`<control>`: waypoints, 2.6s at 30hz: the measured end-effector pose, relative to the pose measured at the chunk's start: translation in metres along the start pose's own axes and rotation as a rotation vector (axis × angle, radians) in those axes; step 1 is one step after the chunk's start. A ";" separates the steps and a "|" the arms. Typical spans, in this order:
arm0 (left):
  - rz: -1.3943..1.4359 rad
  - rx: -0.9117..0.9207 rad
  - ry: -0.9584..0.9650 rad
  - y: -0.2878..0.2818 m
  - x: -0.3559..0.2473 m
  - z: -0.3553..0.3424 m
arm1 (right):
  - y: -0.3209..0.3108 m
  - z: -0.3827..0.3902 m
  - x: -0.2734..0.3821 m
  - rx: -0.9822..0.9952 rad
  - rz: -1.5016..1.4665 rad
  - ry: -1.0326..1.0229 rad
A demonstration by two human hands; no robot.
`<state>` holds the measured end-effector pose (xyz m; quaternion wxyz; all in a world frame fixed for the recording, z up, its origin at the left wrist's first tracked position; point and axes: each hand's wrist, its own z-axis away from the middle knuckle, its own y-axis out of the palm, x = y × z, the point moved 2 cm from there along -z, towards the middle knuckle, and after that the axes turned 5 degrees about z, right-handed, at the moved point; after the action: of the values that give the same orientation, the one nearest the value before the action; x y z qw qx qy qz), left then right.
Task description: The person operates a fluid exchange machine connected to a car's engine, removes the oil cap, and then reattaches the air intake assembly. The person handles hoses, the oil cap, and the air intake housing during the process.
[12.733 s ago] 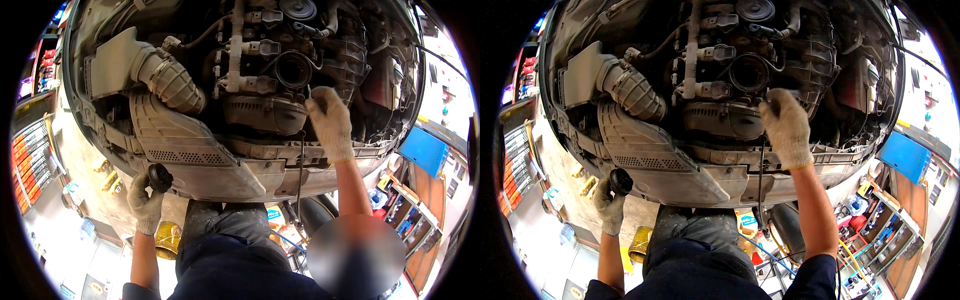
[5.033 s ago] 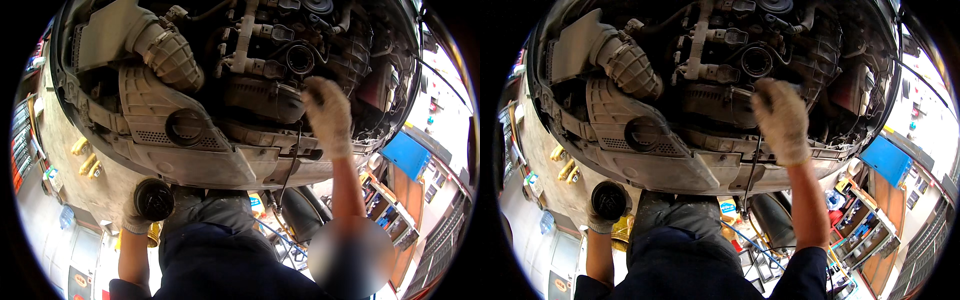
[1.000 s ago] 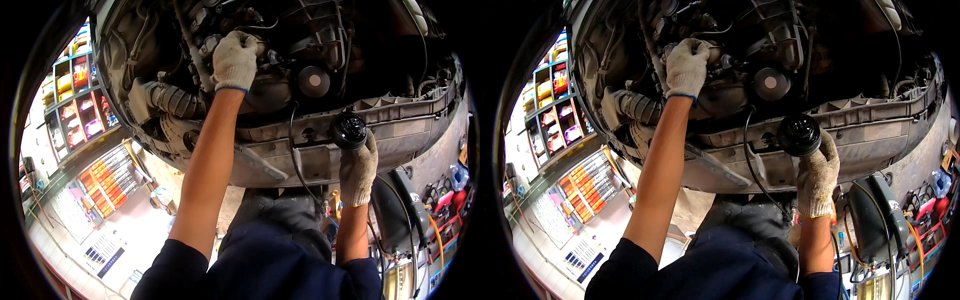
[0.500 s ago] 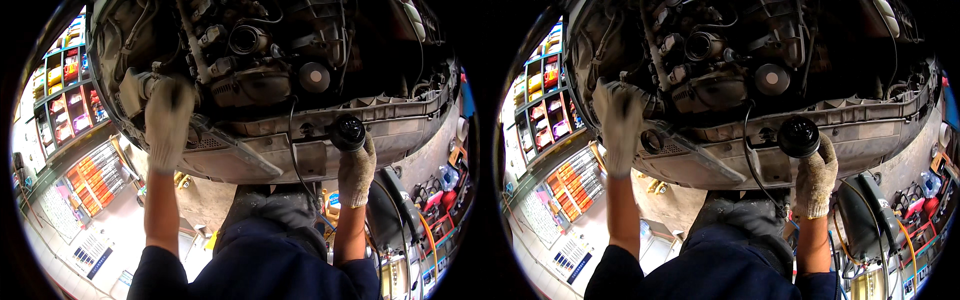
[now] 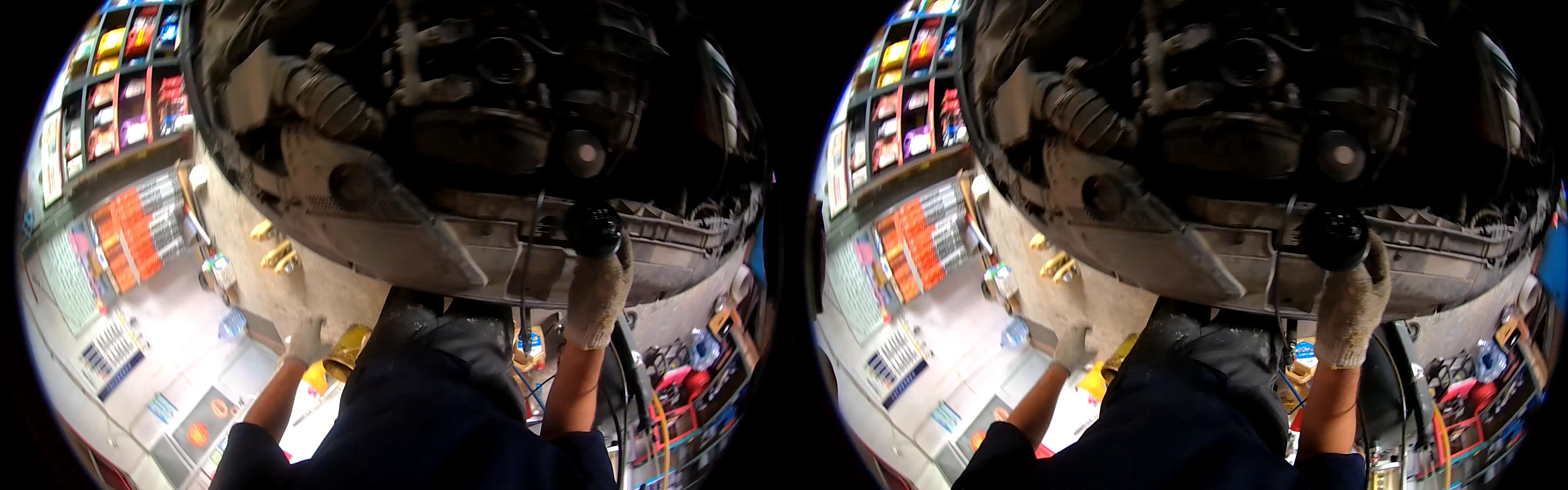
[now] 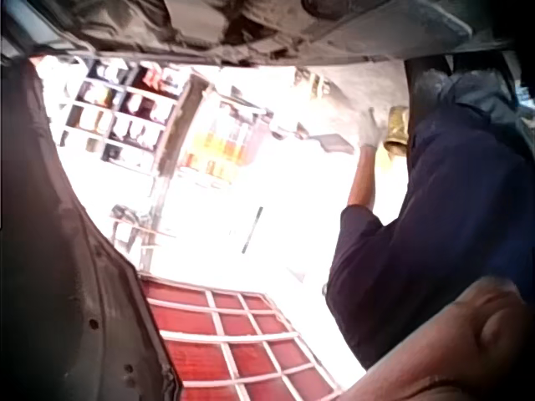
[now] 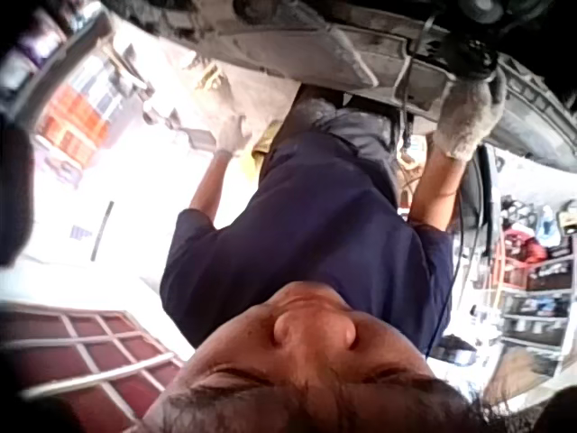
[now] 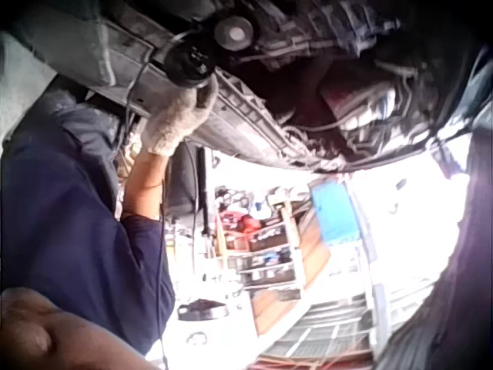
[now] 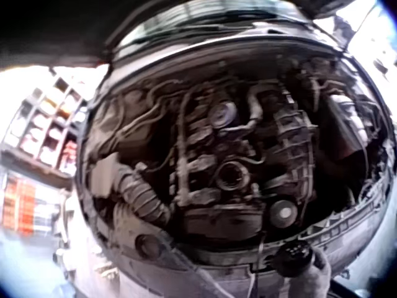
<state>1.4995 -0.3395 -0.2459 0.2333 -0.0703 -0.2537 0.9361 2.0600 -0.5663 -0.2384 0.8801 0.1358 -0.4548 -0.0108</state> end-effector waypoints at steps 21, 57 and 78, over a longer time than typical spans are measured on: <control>1.626 -0.248 0.363 -0.213 -0.156 -0.131 | 0.065 0.038 -0.033 0.076 0.084 0.026; 0.579 -0.457 0.472 -0.304 -0.445 -0.224 | 0.020 0.019 -0.030 -0.017 0.070 0.147; 0.337 -0.587 0.490 -0.310 -0.452 -0.229 | 0.013 0.012 -0.035 0.006 0.103 0.135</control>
<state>2.0796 -0.2160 -0.2794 0.1006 -0.3950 -0.4317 0.8046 2.0282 -0.5512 -0.2564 0.9077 0.1153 -0.4009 0.0453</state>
